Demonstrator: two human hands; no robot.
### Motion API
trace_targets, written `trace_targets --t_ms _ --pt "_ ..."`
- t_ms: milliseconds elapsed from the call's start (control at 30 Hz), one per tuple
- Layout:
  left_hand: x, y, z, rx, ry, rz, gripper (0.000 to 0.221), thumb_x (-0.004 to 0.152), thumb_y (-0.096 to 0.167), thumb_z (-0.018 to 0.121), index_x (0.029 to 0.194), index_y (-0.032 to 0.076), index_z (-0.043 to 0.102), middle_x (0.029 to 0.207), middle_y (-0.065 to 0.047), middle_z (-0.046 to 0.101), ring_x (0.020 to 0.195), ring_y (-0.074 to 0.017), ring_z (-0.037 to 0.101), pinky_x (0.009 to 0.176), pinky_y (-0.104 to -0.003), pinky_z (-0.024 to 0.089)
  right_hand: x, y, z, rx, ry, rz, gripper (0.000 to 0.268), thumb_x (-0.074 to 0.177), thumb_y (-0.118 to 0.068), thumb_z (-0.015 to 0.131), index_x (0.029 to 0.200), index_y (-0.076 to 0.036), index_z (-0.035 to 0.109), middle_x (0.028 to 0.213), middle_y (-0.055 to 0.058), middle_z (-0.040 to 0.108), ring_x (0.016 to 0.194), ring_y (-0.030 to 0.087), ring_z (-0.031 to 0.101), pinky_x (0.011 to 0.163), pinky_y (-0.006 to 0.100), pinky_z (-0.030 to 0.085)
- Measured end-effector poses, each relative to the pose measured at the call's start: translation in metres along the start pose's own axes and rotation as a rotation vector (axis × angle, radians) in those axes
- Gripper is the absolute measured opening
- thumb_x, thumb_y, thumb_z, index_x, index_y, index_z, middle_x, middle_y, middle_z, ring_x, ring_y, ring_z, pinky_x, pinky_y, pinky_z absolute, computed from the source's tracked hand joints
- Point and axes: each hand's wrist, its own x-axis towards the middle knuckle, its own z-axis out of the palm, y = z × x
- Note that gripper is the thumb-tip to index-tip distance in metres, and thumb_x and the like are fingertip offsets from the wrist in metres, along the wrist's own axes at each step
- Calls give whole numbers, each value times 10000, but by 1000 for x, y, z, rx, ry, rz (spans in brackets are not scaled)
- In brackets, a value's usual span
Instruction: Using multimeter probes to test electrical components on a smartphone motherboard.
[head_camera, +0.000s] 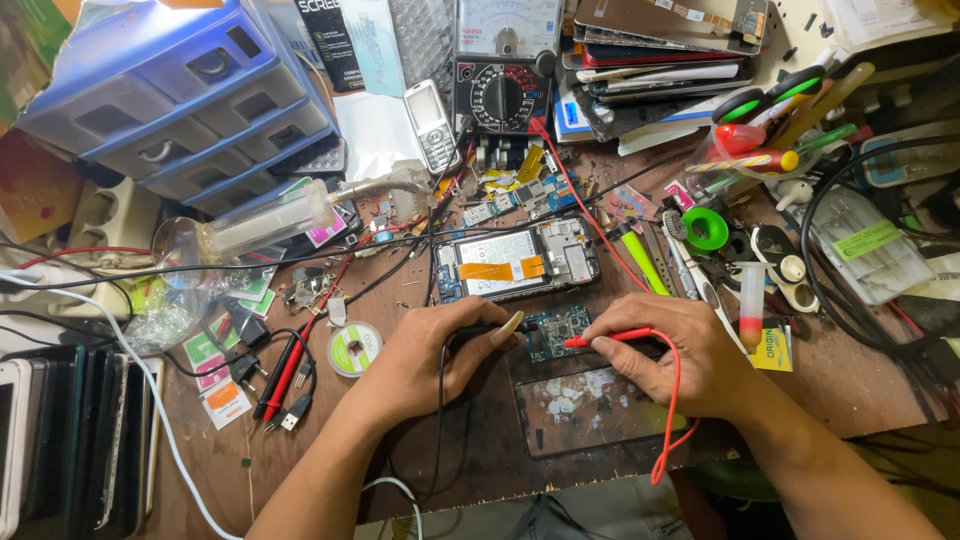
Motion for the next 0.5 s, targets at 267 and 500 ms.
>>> trace_targets --t_ms 267,500 --pt "0 0 0 -1 5 1 149 938 117 623 1023 40 717 674 -169 715 578 -339 714 502 -367 570 1 -1 0 9 2 0 80 905 -126 710 920 -91 781 769 97 762 729 304 771 721 405 609" --pt "1 2 -1 -1 3 3 143 936 113 621 1018 46 719 682 -163 724 584 -338 718 505 -372 574 1 0 0 13 1 1 79 905 -129 713 923 -98 783 771 87 765 730 291 775 720 396 611"
